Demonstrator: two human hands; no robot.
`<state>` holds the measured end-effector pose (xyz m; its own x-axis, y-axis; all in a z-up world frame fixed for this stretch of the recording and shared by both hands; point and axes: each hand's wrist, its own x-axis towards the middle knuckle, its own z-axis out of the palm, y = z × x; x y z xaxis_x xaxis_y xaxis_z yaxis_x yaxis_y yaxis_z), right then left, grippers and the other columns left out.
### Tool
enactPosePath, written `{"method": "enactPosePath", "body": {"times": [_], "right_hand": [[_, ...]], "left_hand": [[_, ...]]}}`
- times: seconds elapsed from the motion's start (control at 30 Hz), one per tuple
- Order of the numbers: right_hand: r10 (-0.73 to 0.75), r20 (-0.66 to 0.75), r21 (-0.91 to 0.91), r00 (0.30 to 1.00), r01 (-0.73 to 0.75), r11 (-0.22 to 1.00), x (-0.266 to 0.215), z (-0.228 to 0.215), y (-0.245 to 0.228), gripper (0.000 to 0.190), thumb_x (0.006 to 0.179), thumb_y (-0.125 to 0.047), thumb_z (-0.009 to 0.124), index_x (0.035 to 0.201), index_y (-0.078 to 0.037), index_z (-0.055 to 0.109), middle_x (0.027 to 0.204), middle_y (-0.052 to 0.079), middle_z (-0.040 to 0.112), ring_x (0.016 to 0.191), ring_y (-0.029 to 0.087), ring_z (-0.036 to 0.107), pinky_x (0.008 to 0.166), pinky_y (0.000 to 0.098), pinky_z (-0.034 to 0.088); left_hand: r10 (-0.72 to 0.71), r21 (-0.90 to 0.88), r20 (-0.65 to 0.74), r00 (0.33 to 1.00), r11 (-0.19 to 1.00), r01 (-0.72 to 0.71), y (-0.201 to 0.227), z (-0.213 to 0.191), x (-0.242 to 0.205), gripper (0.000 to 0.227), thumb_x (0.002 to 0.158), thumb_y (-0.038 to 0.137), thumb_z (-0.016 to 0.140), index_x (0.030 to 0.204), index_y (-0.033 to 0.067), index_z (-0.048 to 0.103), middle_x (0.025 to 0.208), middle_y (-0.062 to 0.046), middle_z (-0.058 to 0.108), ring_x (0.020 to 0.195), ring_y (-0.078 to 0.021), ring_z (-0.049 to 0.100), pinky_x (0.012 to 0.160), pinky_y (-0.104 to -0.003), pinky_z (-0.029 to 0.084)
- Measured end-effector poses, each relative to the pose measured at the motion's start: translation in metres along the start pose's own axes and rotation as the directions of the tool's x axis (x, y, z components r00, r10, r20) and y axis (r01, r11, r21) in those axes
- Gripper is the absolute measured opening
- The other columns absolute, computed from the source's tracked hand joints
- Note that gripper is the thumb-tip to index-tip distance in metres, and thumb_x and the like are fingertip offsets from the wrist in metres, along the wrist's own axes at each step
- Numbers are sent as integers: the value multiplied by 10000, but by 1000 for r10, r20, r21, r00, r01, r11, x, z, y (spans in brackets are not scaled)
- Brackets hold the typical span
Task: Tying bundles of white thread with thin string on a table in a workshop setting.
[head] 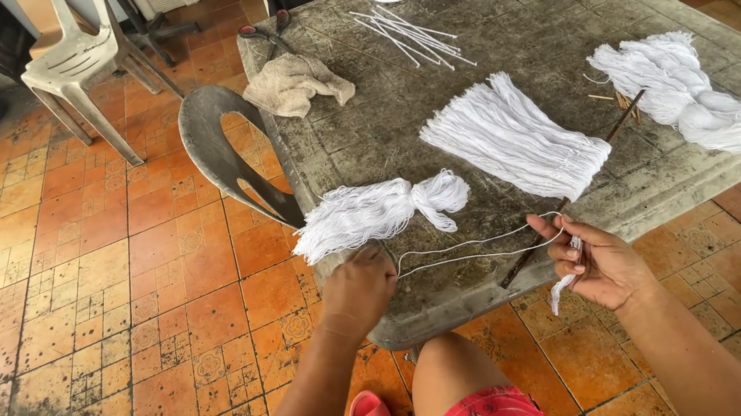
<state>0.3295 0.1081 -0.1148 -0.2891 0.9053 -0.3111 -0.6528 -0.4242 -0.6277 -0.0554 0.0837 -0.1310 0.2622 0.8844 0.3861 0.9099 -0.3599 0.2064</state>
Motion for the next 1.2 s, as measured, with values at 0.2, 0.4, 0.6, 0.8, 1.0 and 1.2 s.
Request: {"method": "enactPosePath", "body": {"times": [0.2, 0.4, 0.6, 0.8, 1.0, 1.2], "right_hand": [[44, 97, 82, 994, -52, 995, -11, 0, -16, 139, 1019, -282, 581, 1022, -166, 658, 795, -84, 581, 585, 44, 444, 420, 170, 362], [-226, 89, -300, 970, 242, 923, -32, 20, -34, 97, 1036, -184, 563, 1076, -112, 616, 956, 52, 677, 688, 124, 556, 516, 227, 434], [-601, 362, -798, 713, 570, 195, -37, 71, 5, 9, 915, -55, 722, 909, -48, 723, 991, 169, 711, 682, 203, 673, 446, 243, 528], [-481, 609, -748, 630, 658, -85, -38, 143, 53, 52, 855, -34, 763, 857, -86, 757, 882, 98, 649, 668, 164, 605, 516, 263, 459], [-587, 635, -682, 502, 721, -122, -48, 168, 51, 57, 862, -66, 787, 909, -92, 805, 786, 74, 628, 640, 168, 620, 536, 297, 515], [-590, 592, -600, 549, 789, 132, -52, 170, 54, 66, 908, -39, 741, 927, -58, 801, 805, 76, 660, 636, 115, 552, 537, 272, 467]], "left_hand": [[189, 379, -238, 953, 921, -88, 6, 27, 9, 86, 725, 153, 598, 683, 218, 636, 754, 1, 609, 701, -213, 628, 585, -360, 492], [-8, 285, 199, 980, 957, -50, 6, -75, 9, 247, 847, 243, 525, 984, 143, 705, 1037, -60, 647, 968, -226, 660, 879, -410, 540], [-181, 433, -50, 982, 882, 185, -45, -25, -9, 175, 773, 230, 551, 774, 197, 723, 920, -2, 634, 869, -252, 632, 847, -539, 432], [-209, -758, 93, 974, 619, 205, 111, -131, 12, 577, 1077, 513, 365, 1243, 70, 695, 1225, -253, 685, 1066, -448, 706, 979, -672, 475], [-236, -963, 265, 935, -101, 248, 133, -115, 11, 432, 909, 171, 784, 1234, -88, 669, 878, -121, 638, 724, -95, 516, 542, -173, 363], [-268, -908, 405, 874, -231, 350, 110, -90, 6, 231, 897, 119, 817, 1037, -48, 741, 826, -79, 555, 687, -89, 421, 515, -194, 326]]}}
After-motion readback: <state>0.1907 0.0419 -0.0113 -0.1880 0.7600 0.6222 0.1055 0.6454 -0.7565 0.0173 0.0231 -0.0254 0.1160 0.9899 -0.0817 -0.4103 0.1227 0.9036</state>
